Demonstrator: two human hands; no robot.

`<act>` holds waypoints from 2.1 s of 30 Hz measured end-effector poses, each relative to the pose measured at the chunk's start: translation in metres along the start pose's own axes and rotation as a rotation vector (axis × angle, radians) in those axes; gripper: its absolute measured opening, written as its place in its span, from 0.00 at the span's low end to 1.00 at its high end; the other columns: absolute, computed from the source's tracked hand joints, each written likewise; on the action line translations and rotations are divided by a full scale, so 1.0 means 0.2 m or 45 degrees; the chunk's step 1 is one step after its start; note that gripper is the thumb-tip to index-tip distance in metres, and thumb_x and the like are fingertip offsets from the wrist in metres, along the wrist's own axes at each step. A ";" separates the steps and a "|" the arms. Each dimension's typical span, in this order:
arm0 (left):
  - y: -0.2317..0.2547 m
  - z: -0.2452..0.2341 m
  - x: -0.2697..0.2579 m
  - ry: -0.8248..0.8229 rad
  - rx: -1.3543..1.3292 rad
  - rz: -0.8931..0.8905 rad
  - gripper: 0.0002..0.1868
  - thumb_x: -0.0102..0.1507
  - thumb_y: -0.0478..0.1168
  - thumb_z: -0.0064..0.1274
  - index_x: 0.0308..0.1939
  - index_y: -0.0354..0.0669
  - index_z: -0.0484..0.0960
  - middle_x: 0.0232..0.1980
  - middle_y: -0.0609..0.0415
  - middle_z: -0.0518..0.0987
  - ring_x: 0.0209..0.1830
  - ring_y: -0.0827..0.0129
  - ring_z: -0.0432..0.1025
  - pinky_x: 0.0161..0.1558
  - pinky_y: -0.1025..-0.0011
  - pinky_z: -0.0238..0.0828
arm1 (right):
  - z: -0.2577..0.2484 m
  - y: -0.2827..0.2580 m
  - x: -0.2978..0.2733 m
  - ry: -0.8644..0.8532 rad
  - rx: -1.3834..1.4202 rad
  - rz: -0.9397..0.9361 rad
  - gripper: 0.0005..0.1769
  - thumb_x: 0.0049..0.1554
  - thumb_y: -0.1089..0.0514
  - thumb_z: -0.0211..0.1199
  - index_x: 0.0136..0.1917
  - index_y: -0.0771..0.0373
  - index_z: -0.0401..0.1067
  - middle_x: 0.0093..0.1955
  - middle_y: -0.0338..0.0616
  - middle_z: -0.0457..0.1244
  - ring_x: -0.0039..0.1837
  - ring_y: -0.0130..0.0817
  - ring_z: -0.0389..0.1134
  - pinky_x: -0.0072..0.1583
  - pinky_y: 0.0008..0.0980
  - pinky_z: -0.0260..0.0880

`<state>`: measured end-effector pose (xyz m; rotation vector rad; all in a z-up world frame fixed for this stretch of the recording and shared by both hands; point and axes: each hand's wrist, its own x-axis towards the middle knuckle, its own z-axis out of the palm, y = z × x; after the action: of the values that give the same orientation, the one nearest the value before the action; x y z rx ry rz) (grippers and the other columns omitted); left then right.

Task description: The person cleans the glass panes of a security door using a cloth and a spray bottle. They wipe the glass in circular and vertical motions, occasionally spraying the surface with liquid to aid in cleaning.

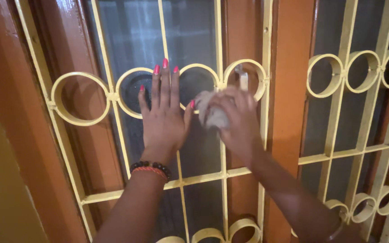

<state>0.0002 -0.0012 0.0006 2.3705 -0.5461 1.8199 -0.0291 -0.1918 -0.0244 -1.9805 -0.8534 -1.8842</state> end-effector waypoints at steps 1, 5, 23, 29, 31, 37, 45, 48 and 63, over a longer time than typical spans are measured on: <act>0.00 0.00 0.00 -0.003 -0.009 -0.001 0.44 0.69 0.58 0.43 0.82 0.43 0.44 0.85 0.48 0.39 0.85 0.58 0.32 0.77 0.41 0.33 | -0.01 -0.02 -0.06 -0.037 0.043 0.053 0.33 0.37 0.68 0.71 0.57 0.59 0.73 0.63 0.49 0.60 0.69 0.58 0.57 0.68 0.52 0.57; 0.01 -0.01 -0.01 -0.001 -0.018 0.002 0.45 0.69 0.58 0.43 0.82 0.43 0.44 0.85 0.50 0.39 0.85 0.58 0.33 0.77 0.42 0.32 | -0.08 -0.04 -0.13 -0.169 0.229 0.142 0.29 0.39 0.69 0.69 0.56 0.58 0.73 0.62 0.46 0.61 0.69 0.52 0.60 0.68 0.48 0.63; -0.04 -0.09 0.02 -0.033 0.102 0.048 0.54 0.63 0.73 0.40 0.82 0.44 0.44 0.85 0.51 0.42 0.85 0.64 0.33 0.76 0.37 0.22 | -0.16 0.10 0.05 -0.211 0.102 0.048 0.27 0.42 0.69 0.65 0.57 0.59 0.74 0.59 0.48 0.62 0.65 0.54 0.60 0.66 0.50 0.60; -0.12 -0.10 0.11 0.109 0.098 0.023 0.60 0.61 0.78 0.39 0.82 0.38 0.45 0.85 0.44 0.43 0.85 0.51 0.32 0.76 0.37 0.21 | -0.17 0.14 0.35 -0.069 0.134 0.010 0.25 0.52 0.69 0.64 0.62 0.57 0.74 0.60 0.47 0.62 0.65 0.51 0.61 0.67 0.47 0.61; -0.14 -0.09 0.09 0.089 0.087 0.028 0.60 0.61 0.79 0.40 0.82 0.39 0.47 0.85 0.44 0.44 0.85 0.51 0.32 0.77 0.38 0.22 | -0.08 0.08 0.40 -0.028 0.046 -0.034 0.27 0.50 0.68 0.64 0.64 0.56 0.74 0.60 0.48 0.62 0.65 0.52 0.60 0.66 0.47 0.60; -0.20 -0.09 0.09 -0.010 0.132 0.099 0.72 0.46 0.81 0.52 0.81 0.40 0.48 0.84 0.45 0.43 0.85 0.52 0.31 0.75 0.39 0.23 | 0.08 -0.11 0.38 0.060 -0.093 -0.205 0.32 0.44 0.65 0.70 0.63 0.57 0.75 0.61 0.47 0.62 0.65 0.51 0.60 0.66 0.50 0.59; -0.20 -0.09 0.11 -0.163 0.130 0.055 0.78 0.39 0.81 0.59 0.80 0.42 0.43 0.84 0.44 0.38 0.83 0.50 0.26 0.73 0.37 0.19 | 0.04 -0.08 0.50 -0.234 -0.125 -0.216 0.31 0.36 0.68 0.68 0.55 0.52 0.78 0.57 0.44 0.64 0.61 0.50 0.62 0.58 0.49 0.63; -0.20 -0.09 0.11 -0.183 0.150 0.045 0.78 0.39 0.81 0.59 0.80 0.41 0.43 0.84 0.44 0.37 0.83 0.50 0.26 0.73 0.36 0.19 | -0.01 -0.01 0.52 -0.155 -0.110 -0.177 0.26 0.43 0.71 0.66 0.54 0.51 0.79 0.57 0.42 0.65 0.63 0.48 0.63 0.61 0.48 0.64; -0.18 -0.08 0.12 -0.267 0.191 -0.008 0.79 0.40 0.80 0.60 0.81 0.41 0.40 0.84 0.45 0.34 0.83 0.50 0.21 0.73 0.34 0.16 | -0.08 -0.05 0.39 -0.121 0.106 0.012 0.26 0.45 0.69 0.62 0.57 0.53 0.78 0.59 0.43 0.65 0.63 0.49 0.63 0.63 0.45 0.65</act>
<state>0.0021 0.0321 0.0322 2.6790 -0.4352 1.6751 -0.0498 -0.1750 0.0522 -2.0339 -0.9302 -1.7321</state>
